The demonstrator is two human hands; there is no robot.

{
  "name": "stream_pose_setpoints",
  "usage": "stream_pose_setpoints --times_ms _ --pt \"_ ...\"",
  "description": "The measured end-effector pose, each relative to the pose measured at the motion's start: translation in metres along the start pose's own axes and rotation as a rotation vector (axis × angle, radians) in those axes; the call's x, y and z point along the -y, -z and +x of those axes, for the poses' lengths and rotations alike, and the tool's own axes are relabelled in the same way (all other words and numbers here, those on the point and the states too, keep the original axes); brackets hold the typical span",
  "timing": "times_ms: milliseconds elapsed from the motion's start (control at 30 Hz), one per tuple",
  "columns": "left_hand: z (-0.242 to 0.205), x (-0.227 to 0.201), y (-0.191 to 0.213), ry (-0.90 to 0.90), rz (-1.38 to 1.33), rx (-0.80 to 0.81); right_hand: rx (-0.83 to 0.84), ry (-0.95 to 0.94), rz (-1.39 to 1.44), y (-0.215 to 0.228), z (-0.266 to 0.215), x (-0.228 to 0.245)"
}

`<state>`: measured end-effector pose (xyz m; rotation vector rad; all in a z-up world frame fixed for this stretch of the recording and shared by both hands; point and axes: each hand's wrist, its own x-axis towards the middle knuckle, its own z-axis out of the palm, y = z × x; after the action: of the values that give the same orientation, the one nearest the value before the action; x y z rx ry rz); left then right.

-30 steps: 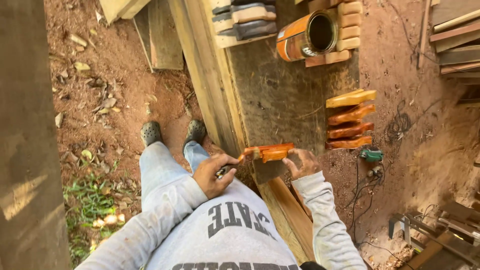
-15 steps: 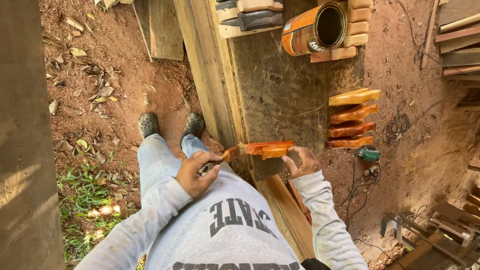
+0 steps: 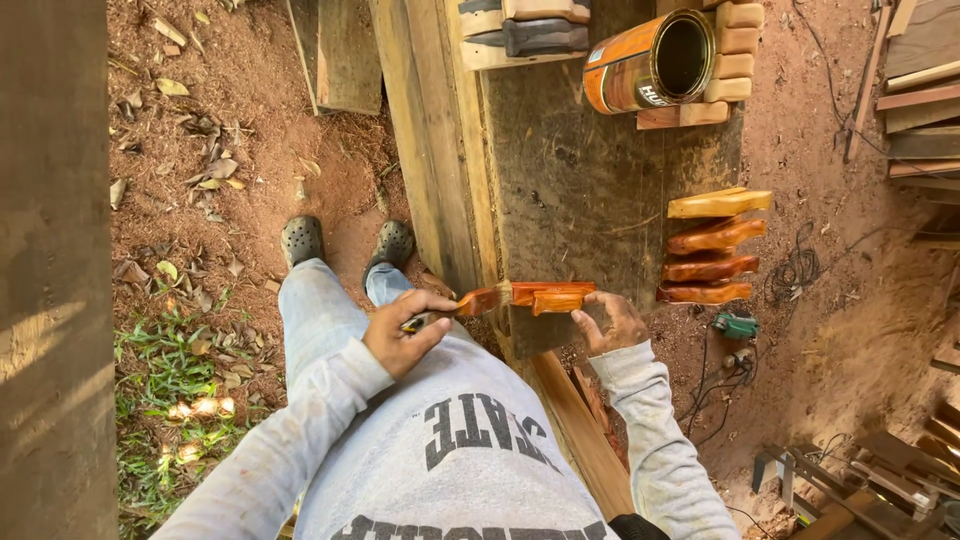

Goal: Apply varnish to wooden furniture components using a paintbrush.

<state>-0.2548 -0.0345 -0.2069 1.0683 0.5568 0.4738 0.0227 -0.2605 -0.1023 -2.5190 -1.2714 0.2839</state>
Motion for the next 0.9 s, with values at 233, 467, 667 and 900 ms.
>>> stream_pose_setpoints --times_ms 233,467,667,900 --pt "-0.007 0.001 0.015 0.006 0.178 -0.047 0.000 -0.036 -0.019 -0.011 -0.007 -0.025" --pt "0.006 -0.017 -0.035 -0.142 0.344 0.210 0.085 0.032 -0.020 0.004 0.003 -0.003" --pt "-0.008 -0.021 -0.026 -0.120 0.485 0.250 0.116 0.062 -0.059 0.003 -0.003 -0.018" --pt "-0.002 -0.031 -0.023 -0.069 0.377 0.185 0.122 0.093 -0.045 0.005 0.002 -0.016"
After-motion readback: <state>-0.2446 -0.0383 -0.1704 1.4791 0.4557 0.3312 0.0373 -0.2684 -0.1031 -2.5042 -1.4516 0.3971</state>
